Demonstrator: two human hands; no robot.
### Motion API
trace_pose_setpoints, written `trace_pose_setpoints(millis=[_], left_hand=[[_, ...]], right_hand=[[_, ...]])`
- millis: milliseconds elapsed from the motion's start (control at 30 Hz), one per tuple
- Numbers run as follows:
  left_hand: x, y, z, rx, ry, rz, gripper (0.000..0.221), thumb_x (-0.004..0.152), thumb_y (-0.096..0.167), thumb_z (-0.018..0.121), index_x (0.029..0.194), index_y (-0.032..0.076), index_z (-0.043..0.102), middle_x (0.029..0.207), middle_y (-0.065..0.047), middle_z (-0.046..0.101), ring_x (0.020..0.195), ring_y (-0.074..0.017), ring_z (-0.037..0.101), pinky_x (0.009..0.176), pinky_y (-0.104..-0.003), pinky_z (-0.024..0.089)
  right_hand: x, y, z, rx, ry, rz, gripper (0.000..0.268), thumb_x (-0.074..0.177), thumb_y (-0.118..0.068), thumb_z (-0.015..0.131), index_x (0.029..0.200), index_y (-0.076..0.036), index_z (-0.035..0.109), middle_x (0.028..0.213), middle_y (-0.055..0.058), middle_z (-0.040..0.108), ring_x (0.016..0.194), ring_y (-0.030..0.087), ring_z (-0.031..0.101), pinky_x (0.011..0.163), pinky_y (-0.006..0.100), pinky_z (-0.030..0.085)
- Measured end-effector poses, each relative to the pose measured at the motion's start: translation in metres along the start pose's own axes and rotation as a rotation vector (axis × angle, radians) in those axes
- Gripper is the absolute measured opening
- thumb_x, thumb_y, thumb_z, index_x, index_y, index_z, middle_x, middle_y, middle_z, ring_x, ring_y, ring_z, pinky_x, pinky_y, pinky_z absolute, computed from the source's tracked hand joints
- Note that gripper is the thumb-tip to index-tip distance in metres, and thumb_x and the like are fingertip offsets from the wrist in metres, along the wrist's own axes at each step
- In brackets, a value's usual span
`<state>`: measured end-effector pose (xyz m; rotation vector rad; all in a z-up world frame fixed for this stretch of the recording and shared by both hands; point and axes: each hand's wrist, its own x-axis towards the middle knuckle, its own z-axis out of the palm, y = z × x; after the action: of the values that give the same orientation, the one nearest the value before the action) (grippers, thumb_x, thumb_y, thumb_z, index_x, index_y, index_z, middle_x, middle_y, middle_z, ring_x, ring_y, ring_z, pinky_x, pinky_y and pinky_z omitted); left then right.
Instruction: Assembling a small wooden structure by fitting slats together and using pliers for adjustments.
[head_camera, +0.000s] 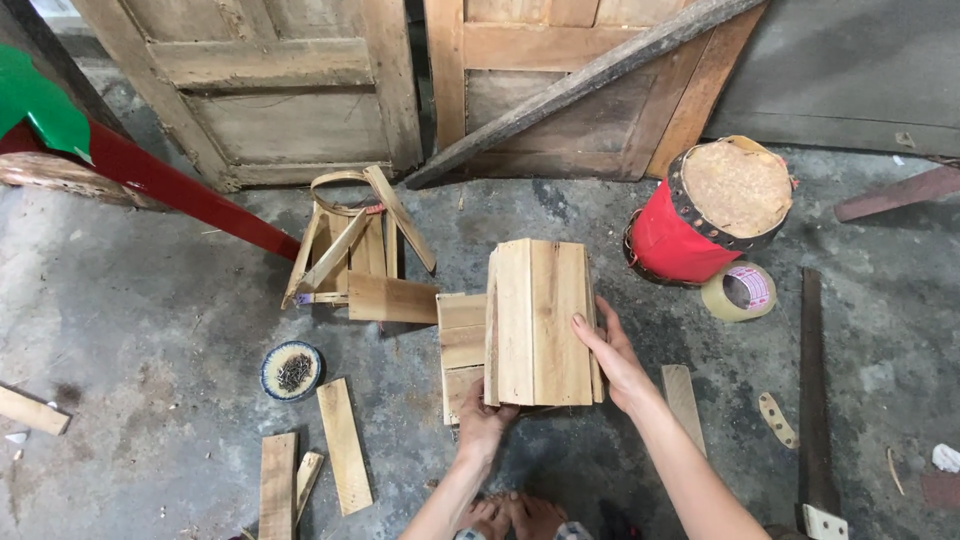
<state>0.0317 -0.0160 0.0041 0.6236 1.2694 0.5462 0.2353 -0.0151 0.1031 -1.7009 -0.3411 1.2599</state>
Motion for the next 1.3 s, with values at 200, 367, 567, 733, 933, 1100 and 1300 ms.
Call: trace_pose_setpoints(millis=[200,367,567,733,933,1100,1300], left_hand=[[0.007,-0.004,0.0,0.107,0.03,-0.018,0.075,0.08,-0.012,0.07,0.149,0.011,0.051,0.138,-0.01,0.067,0.12,-0.0244,0.068,0.109,-0.034,0.057],[0.01,-0.009,-0.004,-0.107,-0.01,0.017,0.071,0.081,-0.019,0.062,0.147,0.008,0.056,0.121,-0.015,0.073,0.099,-0.0242,0.069,0.088,-0.031,0.056],[0.008,-0.01,-0.003,-0.33,-0.043,0.062,0.058,0.084,-0.021,0.061,0.138,-0.001,0.061,0.106,-0.02,0.074,0.087,-0.0258,0.069,0.083,-0.033,0.058],[0.028,-0.028,-0.008,-0.538,-0.055,0.04,0.039,0.089,-0.017,0.064,0.127,-0.008,0.059,0.098,-0.024,0.072,0.083,-0.0288,0.072,0.079,-0.034,0.062],[0.029,-0.017,-0.008,-0.523,-0.004,0.063,0.028,0.09,-0.009,0.069,0.118,-0.006,0.062,0.098,-0.019,0.073,0.085,-0.0266,0.071,0.08,-0.037,0.062],[0.004,0.03,-0.001,-0.438,0.075,-0.022,0.031,0.095,-0.007,0.063,0.125,-0.005,0.057,0.105,-0.02,0.068,0.093,-0.0292,0.07,0.088,-0.039,0.063],[0.005,0.043,0.004,-0.502,-0.013,-0.032,0.051,0.094,-0.007,0.054,0.141,-0.001,0.038,0.121,-0.025,0.05,0.11,-0.0382,0.058,0.098,-0.054,0.058]], right_hand=[[0.001,0.0,0.002,-0.042,-0.004,-0.015,0.091,0.085,-0.04,0.061,0.163,-0.015,0.021,0.141,0.025,0.053,0.13,0.034,0.055,0.105,0.045,0.046],[-0.004,-0.017,0.011,-0.08,0.038,0.007,0.097,0.08,-0.046,0.063,0.162,-0.013,0.022,0.143,0.03,0.051,0.13,0.039,0.057,0.102,0.048,0.05],[-0.002,-0.027,0.018,-0.126,0.08,0.028,0.101,0.079,-0.051,0.064,0.16,-0.01,0.023,0.152,0.03,0.043,0.135,0.038,0.054,0.104,0.047,0.051],[0.004,-0.03,0.022,-0.223,0.075,-0.014,0.102,0.081,-0.055,0.062,0.161,-0.008,0.019,0.157,0.028,0.036,0.139,0.038,0.049,0.107,0.046,0.049],[0.001,-0.038,0.027,-0.324,-0.036,-0.155,0.092,0.09,-0.048,0.056,0.161,-0.009,0.012,0.16,0.028,0.031,0.144,0.037,0.042,0.113,0.045,0.043],[-0.005,-0.051,0.032,-0.446,-0.045,-0.159,0.088,0.091,-0.047,0.055,0.161,-0.01,0.017,0.161,0.025,0.032,0.146,0.037,0.04,0.114,0.048,0.042],[-0.005,-0.066,0.032,-0.573,-0.019,-0.103,0.092,0.086,-0.06,0.05,0.161,-0.017,0.02,0.161,0.021,0.034,0.145,0.039,0.041,0.115,0.05,0.041]])
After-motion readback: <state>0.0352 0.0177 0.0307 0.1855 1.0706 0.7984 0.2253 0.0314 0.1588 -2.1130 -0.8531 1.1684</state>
